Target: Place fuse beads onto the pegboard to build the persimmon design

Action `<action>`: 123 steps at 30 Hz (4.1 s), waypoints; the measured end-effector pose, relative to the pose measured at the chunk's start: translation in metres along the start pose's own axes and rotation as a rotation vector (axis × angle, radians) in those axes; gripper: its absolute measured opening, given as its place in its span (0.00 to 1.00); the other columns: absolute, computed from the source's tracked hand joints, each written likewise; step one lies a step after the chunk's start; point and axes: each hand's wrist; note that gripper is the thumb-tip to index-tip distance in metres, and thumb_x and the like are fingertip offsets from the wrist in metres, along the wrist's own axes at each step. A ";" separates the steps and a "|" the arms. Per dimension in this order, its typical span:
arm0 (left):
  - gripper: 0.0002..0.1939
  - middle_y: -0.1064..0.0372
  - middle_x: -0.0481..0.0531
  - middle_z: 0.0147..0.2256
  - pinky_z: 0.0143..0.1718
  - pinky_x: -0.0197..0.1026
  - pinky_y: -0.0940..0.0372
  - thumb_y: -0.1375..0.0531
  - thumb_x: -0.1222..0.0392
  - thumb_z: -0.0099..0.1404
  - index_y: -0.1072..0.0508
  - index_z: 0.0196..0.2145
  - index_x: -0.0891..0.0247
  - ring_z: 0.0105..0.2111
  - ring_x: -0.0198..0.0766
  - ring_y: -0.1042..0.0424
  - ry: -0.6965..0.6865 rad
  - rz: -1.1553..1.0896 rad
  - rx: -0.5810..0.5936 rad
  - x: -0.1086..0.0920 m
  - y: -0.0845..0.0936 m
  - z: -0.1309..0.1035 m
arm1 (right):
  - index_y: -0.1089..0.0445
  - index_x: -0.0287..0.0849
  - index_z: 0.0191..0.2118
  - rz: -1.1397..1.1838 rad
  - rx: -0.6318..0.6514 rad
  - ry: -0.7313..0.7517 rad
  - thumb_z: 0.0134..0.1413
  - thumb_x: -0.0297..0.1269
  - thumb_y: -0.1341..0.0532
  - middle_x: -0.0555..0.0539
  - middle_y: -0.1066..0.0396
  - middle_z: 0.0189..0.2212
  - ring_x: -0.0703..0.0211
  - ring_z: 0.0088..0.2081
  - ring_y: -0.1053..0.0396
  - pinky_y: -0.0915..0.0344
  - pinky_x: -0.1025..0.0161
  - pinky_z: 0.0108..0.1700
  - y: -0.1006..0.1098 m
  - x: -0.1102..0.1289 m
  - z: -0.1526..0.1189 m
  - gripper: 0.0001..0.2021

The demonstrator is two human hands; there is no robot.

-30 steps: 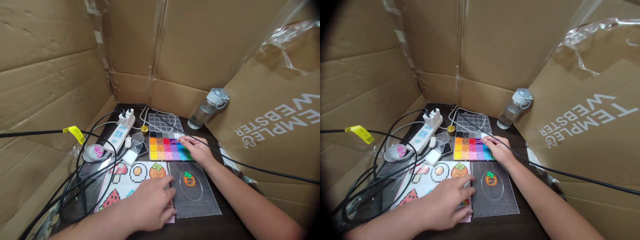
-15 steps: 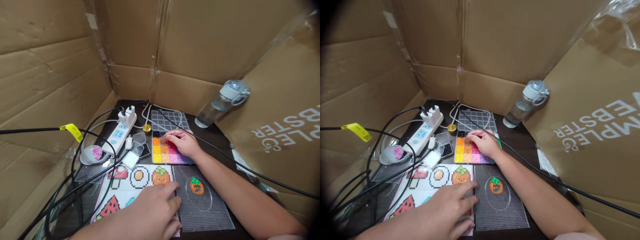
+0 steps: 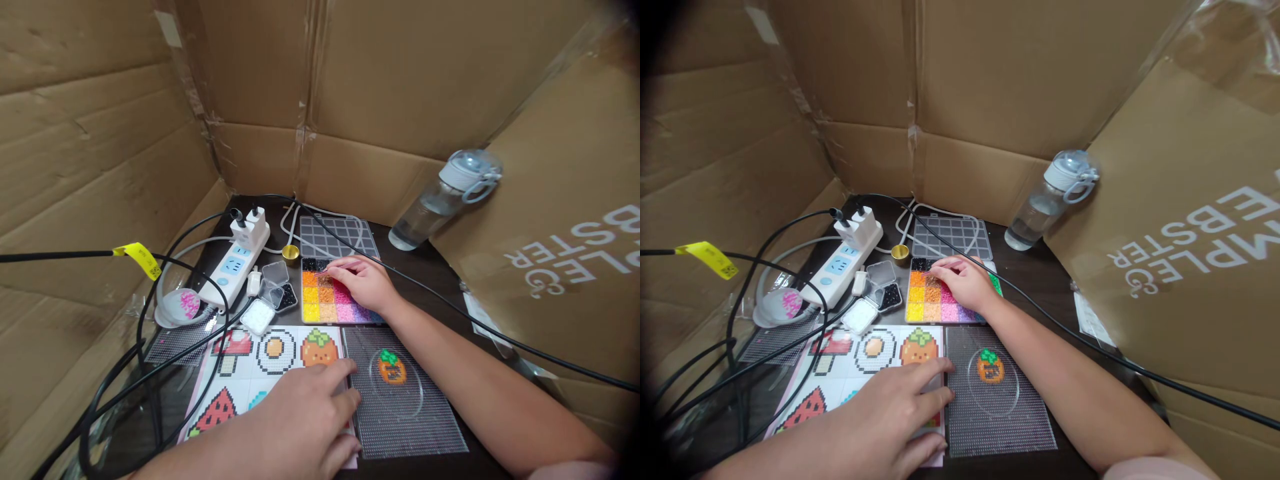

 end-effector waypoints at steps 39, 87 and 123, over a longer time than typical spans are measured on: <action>0.15 0.38 0.61 0.58 0.44 0.51 0.28 0.41 0.59 0.65 0.27 0.49 0.65 0.44 0.50 0.25 -0.045 0.085 -0.020 -0.002 0.002 -0.001 | 0.20 0.42 0.28 0.567 -0.417 -0.278 0.44 0.43 0.29 0.42 0.22 0.25 0.69 0.17 0.48 0.51 0.66 0.18 0.068 -0.025 -0.144 0.10; 0.15 0.39 0.61 0.59 0.43 0.51 0.28 0.42 0.59 0.67 0.27 0.50 0.64 0.45 0.50 0.26 -0.050 0.134 0.002 -0.002 0.001 0.001 | 0.18 0.48 0.31 0.264 -0.282 -0.160 0.54 0.39 0.34 0.45 0.20 0.31 0.54 0.34 0.24 0.28 0.57 0.40 0.056 -0.056 -0.186 0.06; 0.17 0.37 0.58 0.58 0.47 0.52 0.28 0.40 0.51 0.66 0.27 0.48 0.63 0.46 0.51 0.26 -0.034 0.053 -0.046 -0.003 0.002 -0.002 | 0.20 0.45 0.35 0.114 -0.087 0.022 0.53 0.45 0.35 0.46 0.19 0.36 0.50 0.41 0.23 0.29 0.54 0.48 0.043 -0.034 -0.041 0.10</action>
Point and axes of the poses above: each hand's wrist, its own z-axis towards the middle knuckle, its own y-axis out of the back of the hand, x = y × z
